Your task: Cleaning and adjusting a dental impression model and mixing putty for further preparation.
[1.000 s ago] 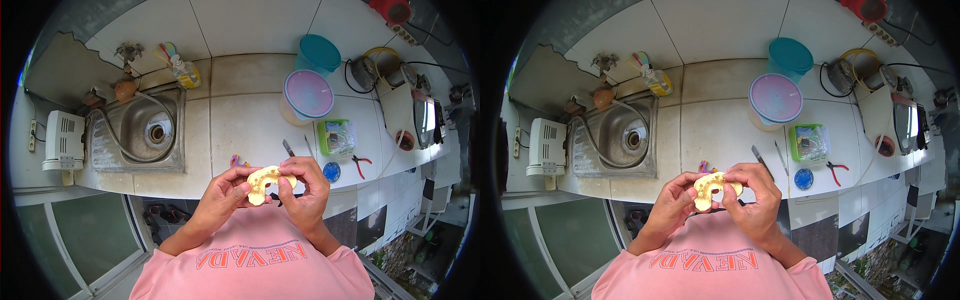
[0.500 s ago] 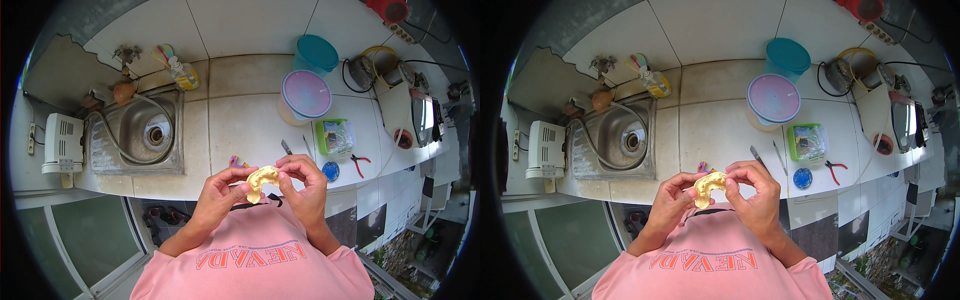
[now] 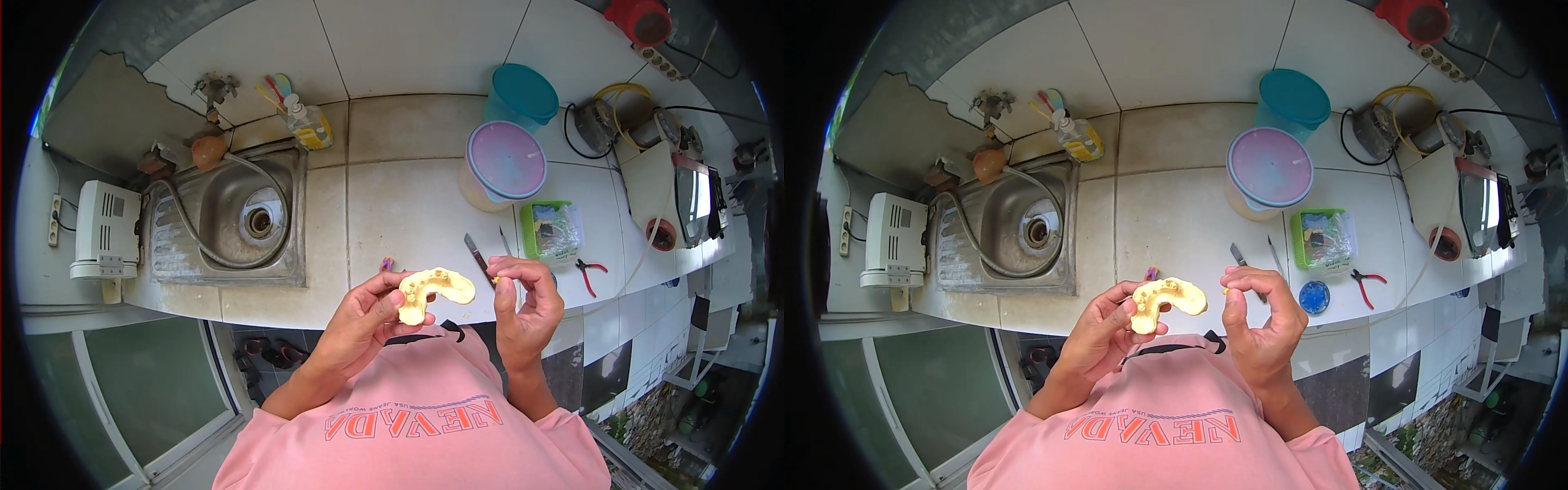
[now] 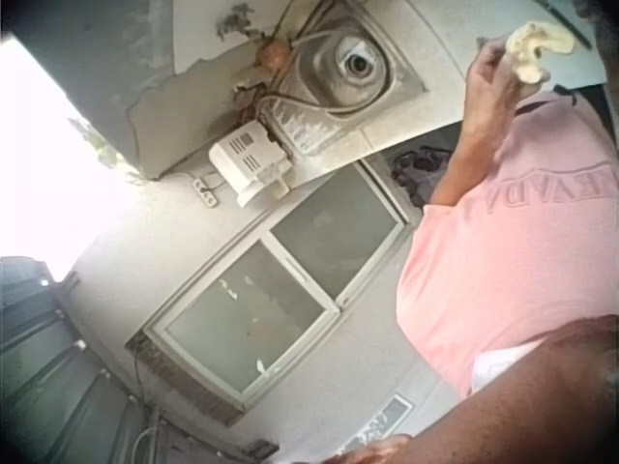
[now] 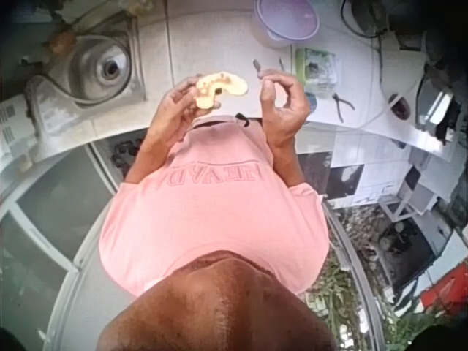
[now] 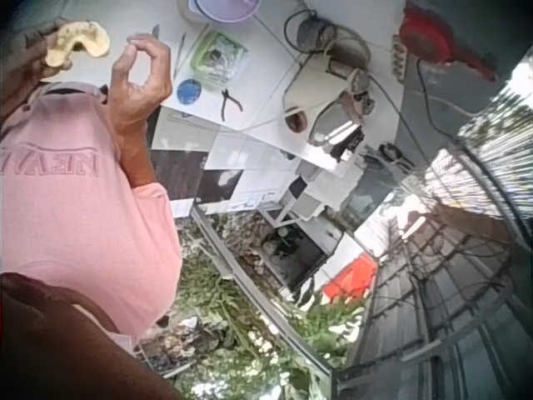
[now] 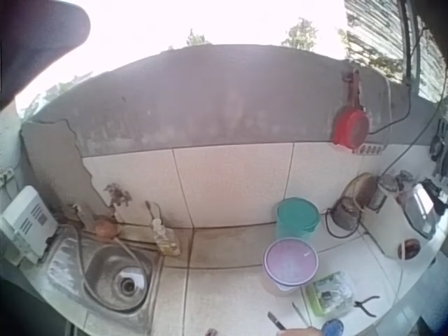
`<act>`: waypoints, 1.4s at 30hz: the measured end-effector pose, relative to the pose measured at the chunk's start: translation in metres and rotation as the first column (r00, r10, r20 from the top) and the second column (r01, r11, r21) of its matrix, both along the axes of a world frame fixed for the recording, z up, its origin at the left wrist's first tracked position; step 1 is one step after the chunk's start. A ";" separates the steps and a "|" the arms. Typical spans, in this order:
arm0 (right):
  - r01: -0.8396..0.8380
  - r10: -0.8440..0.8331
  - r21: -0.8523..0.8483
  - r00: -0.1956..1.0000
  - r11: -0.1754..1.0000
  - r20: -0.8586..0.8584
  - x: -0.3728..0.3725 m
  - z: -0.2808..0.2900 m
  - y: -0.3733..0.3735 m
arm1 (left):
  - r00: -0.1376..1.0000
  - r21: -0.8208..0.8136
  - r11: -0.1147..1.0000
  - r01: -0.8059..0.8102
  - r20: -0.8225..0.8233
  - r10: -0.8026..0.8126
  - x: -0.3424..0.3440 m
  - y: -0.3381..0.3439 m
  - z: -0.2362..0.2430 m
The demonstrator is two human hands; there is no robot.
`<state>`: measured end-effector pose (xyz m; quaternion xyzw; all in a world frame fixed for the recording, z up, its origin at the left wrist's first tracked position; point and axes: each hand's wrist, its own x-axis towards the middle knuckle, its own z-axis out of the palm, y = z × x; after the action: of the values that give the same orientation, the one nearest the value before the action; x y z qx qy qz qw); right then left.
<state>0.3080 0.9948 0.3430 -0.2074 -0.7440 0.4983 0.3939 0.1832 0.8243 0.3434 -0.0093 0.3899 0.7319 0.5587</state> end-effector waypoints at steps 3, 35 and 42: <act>0.024 -0.024 -0.048 1.000 0.999 0.005 0.004 0.000 0.004 | 0.998 0.024 0.999 0.024 0.065 -0.026 0.000 0.000 0.003; -0.175 0.356 -0.548 0.903 0.818 0.242 0.036 -0.080 -0.043 | 0.948 -0.306 0.930 0.203 -0.175 -0.265 0.019 -0.031 -0.060; -0.075 0.384 -0.604 0.831 0.793 0.401 0.042 -0.108 -0.048 | 0.947 -0.388 0.884 0.261 -0.075 -0.313 0.035 -0.037 -0.105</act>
<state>0.3498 0.9466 0.2351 -0.3418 -0.6589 0.6689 0.0398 0.2182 0.7875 0.2383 -0.0079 0.5560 0.5522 0.6211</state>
